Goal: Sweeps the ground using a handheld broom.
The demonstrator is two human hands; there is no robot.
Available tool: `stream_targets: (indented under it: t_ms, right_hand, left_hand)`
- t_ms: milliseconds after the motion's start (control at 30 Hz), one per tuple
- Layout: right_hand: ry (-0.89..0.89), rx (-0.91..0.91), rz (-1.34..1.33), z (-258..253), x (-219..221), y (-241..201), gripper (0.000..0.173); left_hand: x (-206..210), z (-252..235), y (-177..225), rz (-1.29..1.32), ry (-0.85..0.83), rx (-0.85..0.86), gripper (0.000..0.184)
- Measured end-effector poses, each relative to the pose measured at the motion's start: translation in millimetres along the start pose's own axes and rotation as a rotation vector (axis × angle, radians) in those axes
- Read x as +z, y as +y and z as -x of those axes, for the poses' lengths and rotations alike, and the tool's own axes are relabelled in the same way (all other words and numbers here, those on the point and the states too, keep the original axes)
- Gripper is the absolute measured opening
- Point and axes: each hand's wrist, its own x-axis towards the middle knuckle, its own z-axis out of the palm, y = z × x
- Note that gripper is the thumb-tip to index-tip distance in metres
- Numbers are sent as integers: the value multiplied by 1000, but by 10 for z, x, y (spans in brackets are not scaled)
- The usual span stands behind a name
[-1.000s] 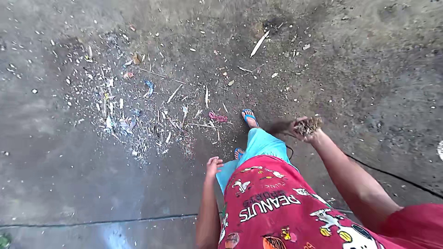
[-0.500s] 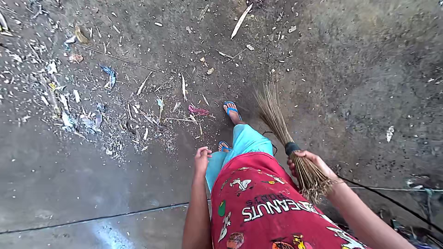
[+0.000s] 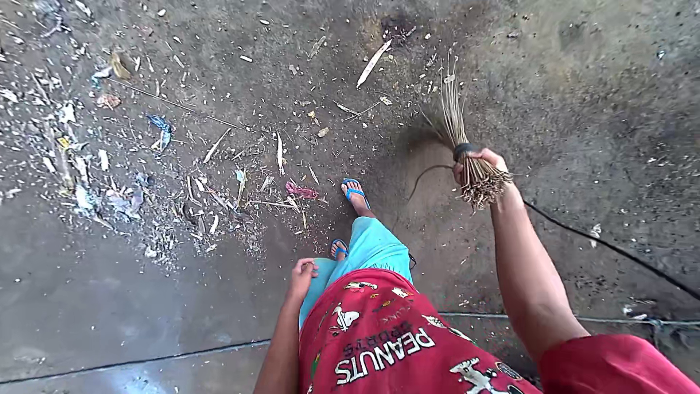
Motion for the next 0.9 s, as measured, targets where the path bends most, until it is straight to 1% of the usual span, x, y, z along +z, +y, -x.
stream_targets:
  t_ms: [67,100,133,200,233,300,367,433,500,567,633,667,700,733,833,867,900]
  right_hand:
    - [88,-74,153,105,60,-72,29]
    - [128,-118,226,163,56,-42,24]
    - [155,-157,288,245,45,25,24]
    - [186,-201,345,477,72,207,28]
    - [193,-197,319,615,119,296,27]
    - [180,-121,190,900,164,500,23]
    - [141,35,14,1113,148,690,29]
    - [106,189,-186,1250,122,868,36]
    - [132,277,-326,1256,74,1050,38]
    - [184,305,-334,1120,1,1252,36]
    - [225,341,-311,860,-91,1372,39]
    - [234,342,-290,684,-146,1334,37]
    - [217,330,-258,491,-181,1207,36]
    - [159,313,-194,309,-187,999,36]
    - [-92,195,166,-153,55,154,41]
    - [-151,147,204,-283,157,-101,42]
    - [-159,124,206,-389,296,-332,44]
  left_hand:
    - [-36,-56,-74,18,27,-46,35]
    - [-51,-73,-44,32,48,-70,35]
    - [-69,-75,14,39,65,-89,35]
    - [-103,-78,137,21,66,-59,36]
    - [-111,-89,196,4,53,-21,36]
    - [-77,-124,314,-5,39,28,36]
    - [0,-182,415,32,31,46,36]
    - [84,-206,428,76,24,49,35]
    - [168,-198,337,91,-1,36,35]
    - [226,-156,179,77,-40,6,36]
    - [227,-80,37,83,-63,-37,38]
    - [218,-39,-15,93,-49,-56,38]
    - [208,6,-60,123,-24,-65,38]
    - [196,58,-106,157,2,-68,38]
    - [122,196,-237,227,71,-78,37]
    - [97,201,-285,236,87,-90,37]
    - [96,185,-334,242,100,-105,37]
